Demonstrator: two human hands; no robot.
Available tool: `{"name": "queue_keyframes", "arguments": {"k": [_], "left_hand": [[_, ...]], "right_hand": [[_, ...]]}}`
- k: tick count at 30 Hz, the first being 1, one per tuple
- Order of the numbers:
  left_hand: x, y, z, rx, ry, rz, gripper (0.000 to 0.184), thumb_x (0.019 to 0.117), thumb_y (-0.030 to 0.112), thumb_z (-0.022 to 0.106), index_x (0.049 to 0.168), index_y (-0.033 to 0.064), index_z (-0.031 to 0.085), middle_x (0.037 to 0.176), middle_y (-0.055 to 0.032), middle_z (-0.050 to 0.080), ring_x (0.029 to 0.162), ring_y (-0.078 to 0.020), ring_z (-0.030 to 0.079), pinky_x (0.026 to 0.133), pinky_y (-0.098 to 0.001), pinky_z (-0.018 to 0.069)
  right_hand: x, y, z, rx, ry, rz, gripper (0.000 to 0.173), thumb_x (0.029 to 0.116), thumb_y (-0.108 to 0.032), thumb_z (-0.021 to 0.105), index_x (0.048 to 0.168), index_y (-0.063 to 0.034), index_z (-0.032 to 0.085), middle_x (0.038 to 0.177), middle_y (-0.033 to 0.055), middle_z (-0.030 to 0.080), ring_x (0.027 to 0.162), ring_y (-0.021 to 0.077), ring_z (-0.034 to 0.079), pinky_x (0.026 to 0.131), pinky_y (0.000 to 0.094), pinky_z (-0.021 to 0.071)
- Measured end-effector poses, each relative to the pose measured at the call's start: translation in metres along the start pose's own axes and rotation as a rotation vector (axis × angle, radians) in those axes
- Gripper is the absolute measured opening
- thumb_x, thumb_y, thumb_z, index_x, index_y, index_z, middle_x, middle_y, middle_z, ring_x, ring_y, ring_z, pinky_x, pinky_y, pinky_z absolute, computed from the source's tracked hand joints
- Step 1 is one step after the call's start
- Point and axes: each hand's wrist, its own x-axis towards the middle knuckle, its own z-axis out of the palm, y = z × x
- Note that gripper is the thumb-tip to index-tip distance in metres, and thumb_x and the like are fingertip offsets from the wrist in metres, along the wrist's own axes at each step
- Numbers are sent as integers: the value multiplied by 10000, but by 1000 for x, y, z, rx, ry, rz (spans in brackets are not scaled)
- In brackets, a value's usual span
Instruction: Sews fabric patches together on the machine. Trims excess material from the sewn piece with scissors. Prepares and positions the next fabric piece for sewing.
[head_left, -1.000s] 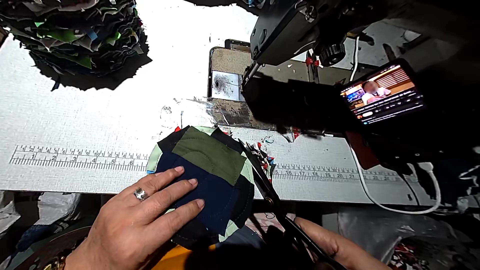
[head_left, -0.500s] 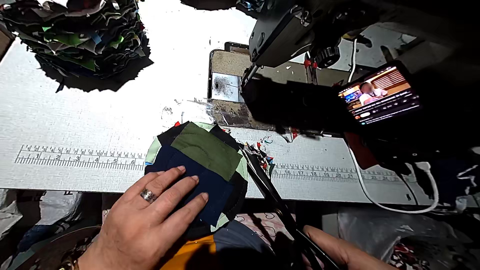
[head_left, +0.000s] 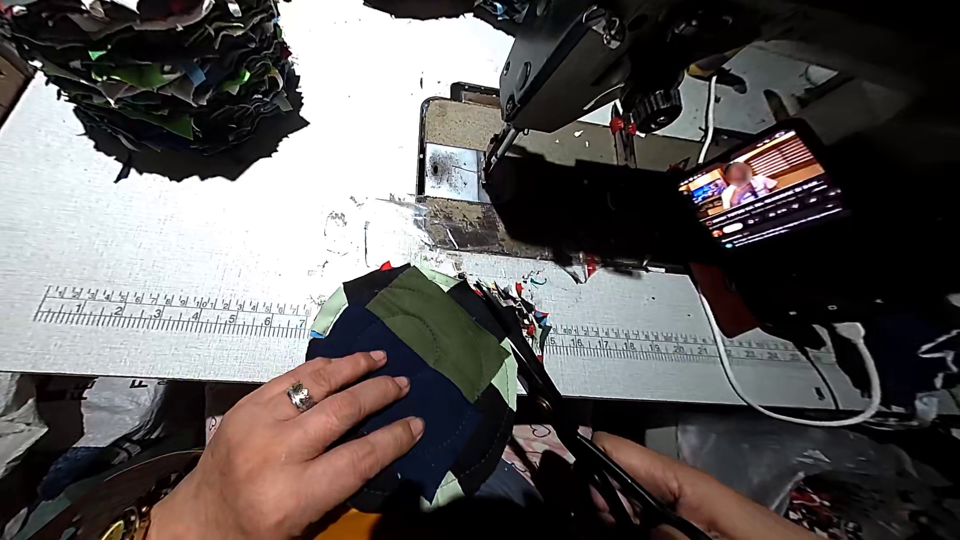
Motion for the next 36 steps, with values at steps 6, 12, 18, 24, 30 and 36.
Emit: {"name": "queue_keyframes", "arguments": {"k": [6,12,18,24,30,36], "left_hand": [[3,-9,-7,1,-9,-18,290,1018,93,552,1215,224,720,1291,-66,705,1331,-278,584,1079,-425,516],[8,-8,-9,80,-31,-11,287,997,97,571,1223,205,711,1308,-81,696,1343,-301,571,1099,-468,493],[6,7,-3,228,-22,-60,312,1018,105,534,1264,231,679,1331,-76,679,1340,-278,559,1070,-456,453],[2,1,-4,66,-20,-37,318,1027,98,528,1259,240,693,1302,-72,703,1322,-291,591,1084,-449,509],[0,-1,-7,17,-45,-1,298,1039,115,526,1254,237,692,1321,-60,695,1333,-280,586,1086,-441,511],[1,-4,-8,32,-38,-14,314,1028,91,523,1247,237,694,1323,-54,692,1343,-273,575,1101,-445,498]], "right_hand": [[-2,-4,15,-5,114,-6,350,1009,-457,600,1001,-112,543,780,-36,560,647,41,570,563,231,492],[-1,-3,21,33,165,-3,311,1005,-419,627,975,-120,547,753,-44,561,622,39,566,543,230,485],[-10,0,5,-111,15,47,638,923,-689,581,1070,-69,540,857,17,581,743,75,568,619,261,464],[-7,-4,-2,-141,-9,62,601,925,-668,594,1053,-84,530,873,15,583,752,75,575,621,260,474],[1,-2,-3,-81,-14,31,591,917,-683,596,1057,-112,543,884,-6,591,758,64,593,627,247,503],[-1,-7,9,-33,88,33,359,986,-481,621,1006,-131,544,795,-39,560,657,52,585,575,248,516]]}}
